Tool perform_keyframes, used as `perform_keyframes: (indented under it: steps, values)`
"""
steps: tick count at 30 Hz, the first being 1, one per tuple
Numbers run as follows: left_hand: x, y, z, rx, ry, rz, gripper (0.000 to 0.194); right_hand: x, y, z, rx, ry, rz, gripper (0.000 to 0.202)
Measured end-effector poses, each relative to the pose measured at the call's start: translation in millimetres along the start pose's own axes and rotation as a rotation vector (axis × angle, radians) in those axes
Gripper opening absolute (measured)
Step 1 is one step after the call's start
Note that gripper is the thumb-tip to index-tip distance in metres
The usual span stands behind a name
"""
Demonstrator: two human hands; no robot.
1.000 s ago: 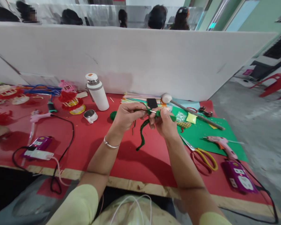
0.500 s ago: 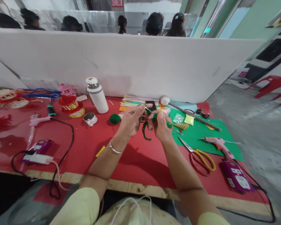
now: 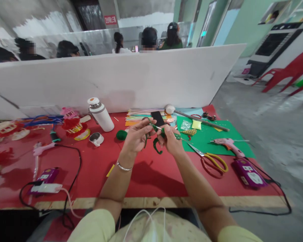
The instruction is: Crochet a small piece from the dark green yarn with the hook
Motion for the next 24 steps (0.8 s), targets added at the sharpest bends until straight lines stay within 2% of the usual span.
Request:
perform_keyframes:
  steps: [4, 11, 15, 18, 21, 24]
  values:
    - [7.9, -4.8, 10.4, 0.010, 0.012, -0.077, 0.040, -6.4, -3.2, 12.3, -0.023, -0.007, 0.020, 0.050]
    - [11.0, -7.3, 23.5, 0.110, 0.102, -0.107, 0.045, -11.3, 4.6, 25.4, 0.044, 0.073, -0.036, 0.053]
    - [10.1, -10.4, 25.4, 0.090, 0.117, -0.030, 0.044, -5.9, 4.9, 29.6, 0.033, 0.076, -0.037, 0.052]
    - [6.3, -13.1, 25.5, 0.066, 0.151, -0.022, 0.040, -5.6, 3.0, 33.6, -0.006, 0.129, -0.009, 0.052]
    - [2.9, -17.9, 25.3, 0.015, 0.185, 0.016, 0.038, -5.6, 0.2, 36.5, -0.043, 0.147, 0.014, 0.051]
    - [4.3, -22.1, 24.2, -0.048, 0.166, 0.057, 0.039, -6.7, -2.5, 36.8, -0.055, 0.133, 0.039, 0.053]
Point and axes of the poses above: each hand's wrist, its own z-axis away from the middle knuckle, its own x-axis out of the palm, y = z × x, the point moved 7 cm from there along -z, towards the middle knuckle, and after that the axes turned 7 degrees about z, right-handed, at the moved point
